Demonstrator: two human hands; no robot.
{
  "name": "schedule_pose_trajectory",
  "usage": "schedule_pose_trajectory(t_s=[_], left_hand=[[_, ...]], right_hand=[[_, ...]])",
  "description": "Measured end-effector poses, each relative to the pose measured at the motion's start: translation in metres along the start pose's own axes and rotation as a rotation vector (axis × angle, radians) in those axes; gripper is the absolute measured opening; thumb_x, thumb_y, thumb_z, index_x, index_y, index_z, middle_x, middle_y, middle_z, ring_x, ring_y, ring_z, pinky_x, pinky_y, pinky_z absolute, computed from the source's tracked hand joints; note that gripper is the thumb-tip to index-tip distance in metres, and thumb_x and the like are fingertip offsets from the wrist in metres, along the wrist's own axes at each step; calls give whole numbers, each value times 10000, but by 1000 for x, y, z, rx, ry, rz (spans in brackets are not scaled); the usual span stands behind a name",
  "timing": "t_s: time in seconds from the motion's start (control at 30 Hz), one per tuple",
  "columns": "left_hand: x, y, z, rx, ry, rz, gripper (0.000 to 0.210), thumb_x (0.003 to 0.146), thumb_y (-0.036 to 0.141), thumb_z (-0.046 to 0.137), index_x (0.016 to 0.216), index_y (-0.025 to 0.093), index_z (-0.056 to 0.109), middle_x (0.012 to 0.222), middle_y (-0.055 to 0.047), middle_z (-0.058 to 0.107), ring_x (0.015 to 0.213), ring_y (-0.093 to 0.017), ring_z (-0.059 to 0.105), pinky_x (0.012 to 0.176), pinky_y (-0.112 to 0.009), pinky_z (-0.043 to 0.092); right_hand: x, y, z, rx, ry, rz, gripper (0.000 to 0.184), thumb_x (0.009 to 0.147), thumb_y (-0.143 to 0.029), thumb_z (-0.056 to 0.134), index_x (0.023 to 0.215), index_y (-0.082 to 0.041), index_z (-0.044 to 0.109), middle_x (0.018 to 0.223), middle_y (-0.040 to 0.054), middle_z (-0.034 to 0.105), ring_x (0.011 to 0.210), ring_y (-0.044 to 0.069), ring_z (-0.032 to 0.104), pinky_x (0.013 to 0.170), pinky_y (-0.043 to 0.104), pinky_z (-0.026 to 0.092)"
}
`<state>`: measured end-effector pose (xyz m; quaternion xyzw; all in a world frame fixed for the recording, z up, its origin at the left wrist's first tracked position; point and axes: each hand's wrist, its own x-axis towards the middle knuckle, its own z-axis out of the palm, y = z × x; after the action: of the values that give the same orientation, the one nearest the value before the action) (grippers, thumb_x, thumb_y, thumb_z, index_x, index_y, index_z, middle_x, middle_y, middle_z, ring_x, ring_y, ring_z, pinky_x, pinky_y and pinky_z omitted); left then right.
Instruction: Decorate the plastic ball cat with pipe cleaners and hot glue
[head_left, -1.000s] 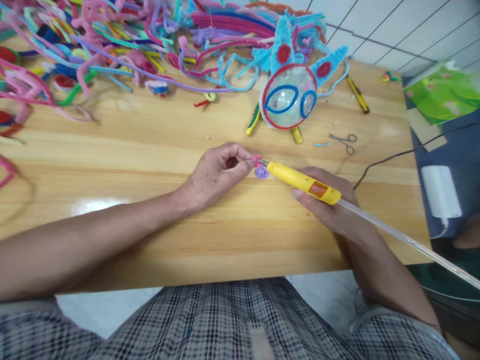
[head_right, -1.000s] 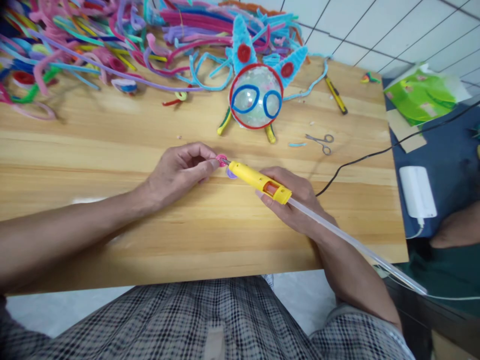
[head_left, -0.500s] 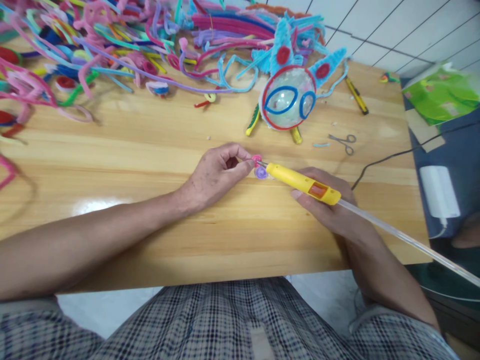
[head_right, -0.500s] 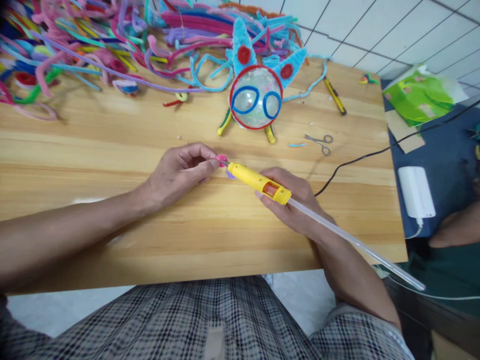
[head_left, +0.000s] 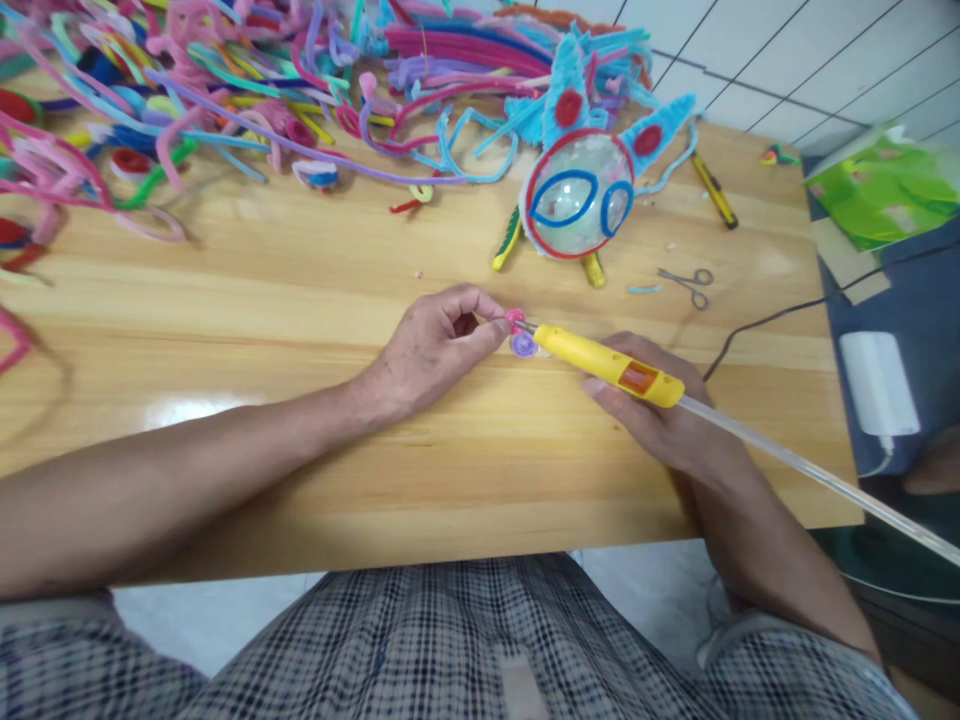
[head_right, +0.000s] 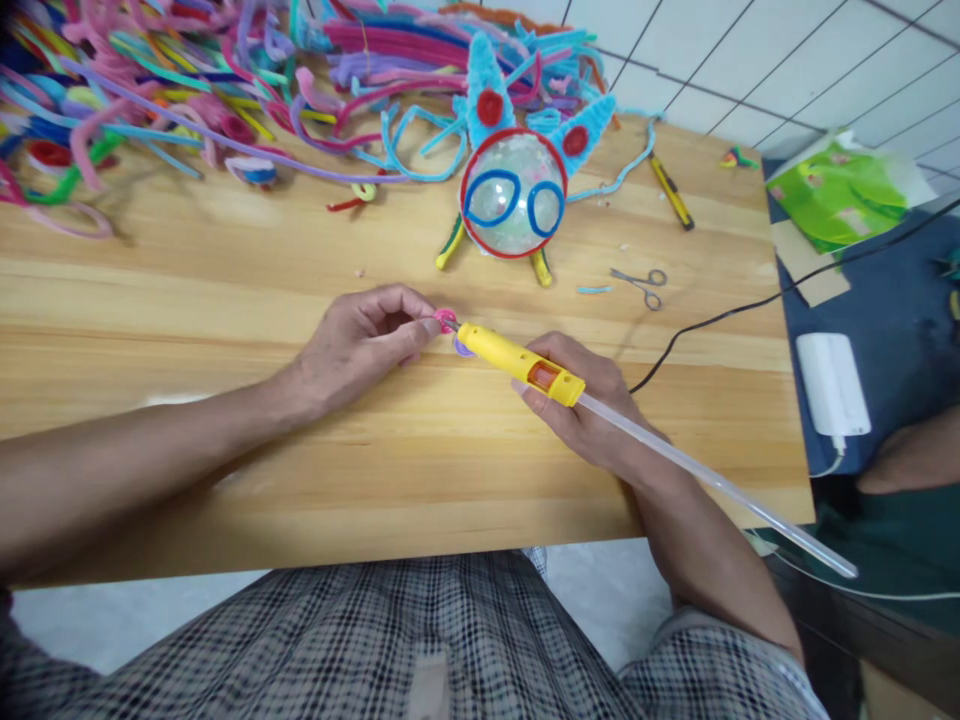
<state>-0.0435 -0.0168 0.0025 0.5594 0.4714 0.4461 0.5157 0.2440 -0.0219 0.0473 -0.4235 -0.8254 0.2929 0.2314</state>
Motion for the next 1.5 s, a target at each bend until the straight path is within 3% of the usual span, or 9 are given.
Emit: schedule_pose_trajectory(t_s=[0.63, 1.5], left_hand=[[0, 4, 0, 8, 0, -8, 287, 958, 479, 848, 877, 212, 781, 633, 20, 608, 595, -136, 473, 541, -287, 341], [0, 5, 0, -26, -9, -11, 184, 946, 381, 821, 899, 205, 794, 629, 24, 602, 584, -128, 460, 539, -280, 331]], right_hand=[[1, -5, -2, -58, -30, 42, 52, 1074, -291, 692, 1093, -291, 644, 934, 5, 720, 781, 195, 676, 728, 354, 574], [0, -4, -2, -83, -23, 23, 58, 1075, -306, 694, 1086, -294, 638, 912, -3, 708, 760, 190, 672, 715, 345, 561]])
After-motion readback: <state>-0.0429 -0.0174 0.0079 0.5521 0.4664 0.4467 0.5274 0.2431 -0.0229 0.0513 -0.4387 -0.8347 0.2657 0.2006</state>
